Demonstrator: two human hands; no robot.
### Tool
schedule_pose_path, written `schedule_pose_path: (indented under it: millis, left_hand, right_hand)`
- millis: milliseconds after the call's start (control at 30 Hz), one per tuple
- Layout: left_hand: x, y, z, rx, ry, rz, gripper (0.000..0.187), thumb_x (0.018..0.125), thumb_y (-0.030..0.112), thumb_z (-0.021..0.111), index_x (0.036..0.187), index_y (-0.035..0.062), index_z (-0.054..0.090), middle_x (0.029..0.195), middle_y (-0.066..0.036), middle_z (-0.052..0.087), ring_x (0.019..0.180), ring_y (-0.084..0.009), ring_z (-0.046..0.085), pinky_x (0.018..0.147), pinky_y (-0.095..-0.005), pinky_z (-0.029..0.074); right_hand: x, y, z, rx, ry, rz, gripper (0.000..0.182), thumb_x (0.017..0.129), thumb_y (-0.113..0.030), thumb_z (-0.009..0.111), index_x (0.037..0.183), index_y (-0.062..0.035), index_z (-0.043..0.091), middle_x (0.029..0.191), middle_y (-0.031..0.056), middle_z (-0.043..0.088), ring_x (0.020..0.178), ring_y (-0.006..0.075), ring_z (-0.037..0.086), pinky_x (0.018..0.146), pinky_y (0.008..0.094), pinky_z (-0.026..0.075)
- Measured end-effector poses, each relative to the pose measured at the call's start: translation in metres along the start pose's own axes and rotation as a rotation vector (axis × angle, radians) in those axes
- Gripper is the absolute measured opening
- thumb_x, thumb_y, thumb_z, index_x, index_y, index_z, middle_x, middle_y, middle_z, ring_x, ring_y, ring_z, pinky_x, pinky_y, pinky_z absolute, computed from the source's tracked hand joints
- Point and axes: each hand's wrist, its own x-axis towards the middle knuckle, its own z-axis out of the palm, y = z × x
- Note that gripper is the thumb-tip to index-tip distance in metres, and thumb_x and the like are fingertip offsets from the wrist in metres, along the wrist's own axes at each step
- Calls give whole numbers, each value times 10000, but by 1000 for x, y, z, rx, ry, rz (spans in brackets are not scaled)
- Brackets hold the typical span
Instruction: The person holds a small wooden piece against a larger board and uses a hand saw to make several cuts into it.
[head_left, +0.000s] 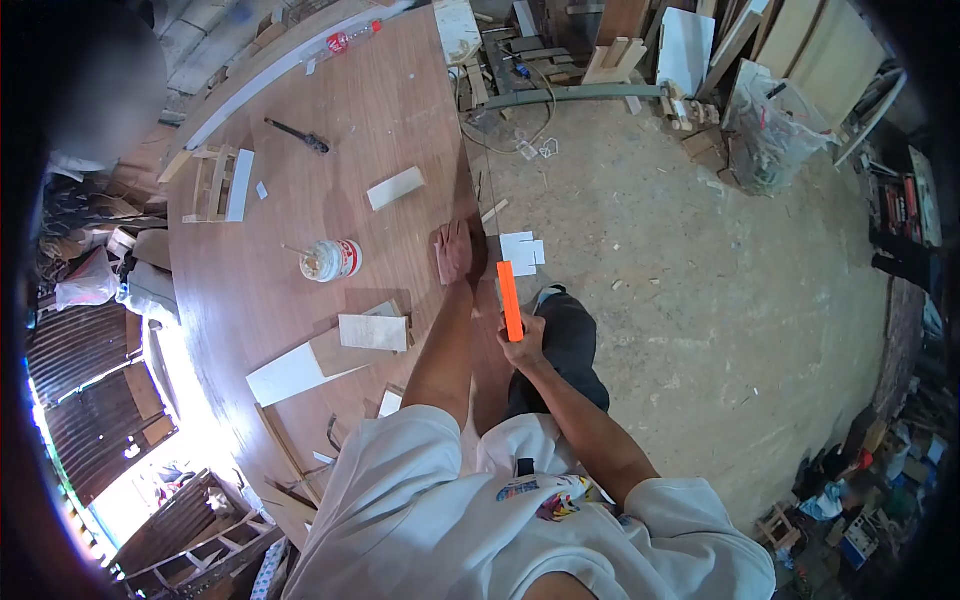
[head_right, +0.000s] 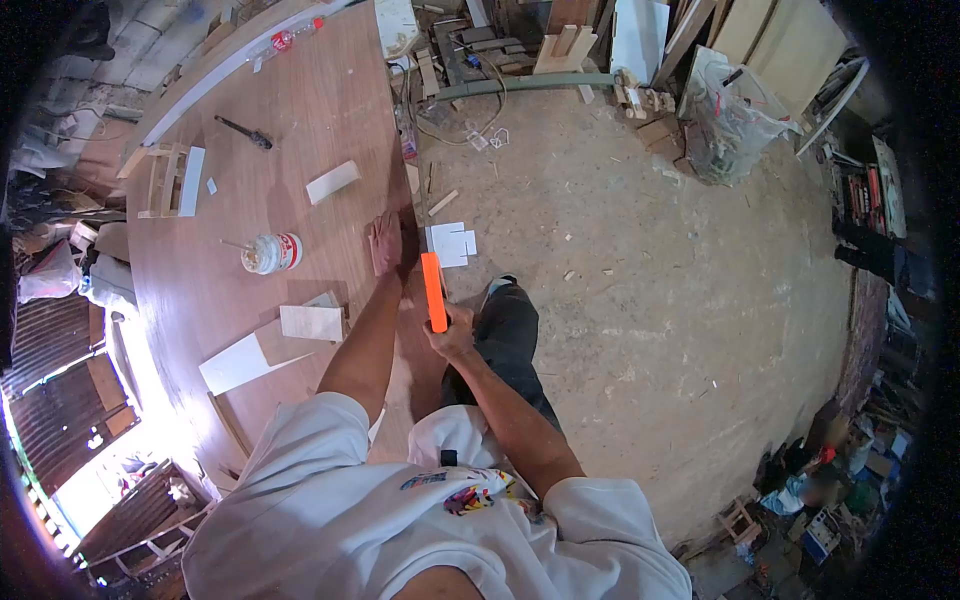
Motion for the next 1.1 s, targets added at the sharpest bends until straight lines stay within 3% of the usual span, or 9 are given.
schedule_pose_path:
  millis: [100, 167, 300, 433, 533, 767, 867, 933, 1100]
  left_hand:
    - [7, 36, -83, -173, -86, -178, 181, 865, 126, 497, 1029, 82, 558, 1043, -75, 554, 1032, -265, 529, 927, -394, 419]
    - [2, 11, -31, -122, -27, -140, 171, 860, 146, 513, 1011, 78, 559, 1031, -83, 553, 1025, -272, 527, 905, -397, 425]
    - [1, 25, -65, -230, 60, -120, 153, 853, 180, 540, 944, 59, 566, 983, -117, 568, 997, -294, 531, 839, -410, 440]
    - [3, 35, -78, -244, 95, -135, 120, 858, 164, 535, 893, 56, 576, 922, -129, 584, 952, -311, 547, 814, -422, 443]
    - [6, 35, -72, -314, 256, -133, 118, 844, 178, 566, 806, 66, 558, 848, -125, 586, 885, -324, 559, 798, -433, 441]
    - [6, 34, -74, -277, 254, -91, 109, 817, 140, 582, 745, 65, 550, 779, -111, 573, 834, -304, 551, 832, -431, 417]
    - [7, 34, -78, -233, 309, -95, 122, 796, 140, 597, 719, 62, 544, 761, -105, 568, 812, -297, 543, 853, -419, 402]
    - [7, 36, -81, -236, 259, -131, 105, 776, 135, 602, 724, 57, 554, 777, -102, 572, 813, -293, 541, 858, -411, 399]
    - [7, 35, -79, -212, 271, -133, 130, 774, 136, 623, 725, 78, 518, 765, -77, 557, 797, -285, 539, 808, -397, 397]
  right_hand:
    - [2, 1, -6, -80, -70, -86, 83, 655, 7, 619, 702, -11, 552, 588, 69, 532, 502, 144, 540, 508, 276, 429]
    - [4, -4, -5, -37, -70, -43, 90, 658, 2, 623, 696, -9, 542, 577, 61, 503, 500, 129, 533, 494, 287, 422]
    - [14, -25, -6, -14, -14, 31, 73, 690, 20, 602, 701, -13, 538, 566, 30, 488, 506, 106, 529, 480, 265, 419]
    - [23, -71, -15, 270, 41, 410, 69, 709, 19, 599, 736, -8, 541, 615, -9, 460, 597, 66, 468, 544, 255, 400]
    - [53, -154, -51, 253, 9, 461, 126, 733, 25, 588, 847, -10, 545, 702, -11, 492, 640, 60, 473, 584, 236, 405]
    - [119, -257, -128, 442, -211, 593, 365, 799, 34, 596, 1135, -45, 477, 769, -9, 487, 626, 76, 516, 580, 211, 410]
    - [131, -251, -135, 207, -315, 609, 363, 828, -13, 616, 1157, -28, 463, 747, 38, 518, 616, 131, 546, 568, 261, 420]
    - [129, -219, -135, -286, -290, 214, 320, 857, -43, 608, 1138, -19, 457, 756, 20, 529, 532, 96, 514, 456, 264, 430]
    - [139, -208, -136, -285, -339, 325, 297, 873, -79, 607, 1119, -16, 455, 740, 27, 531, 485, 93, 508, 411, 261, 410]
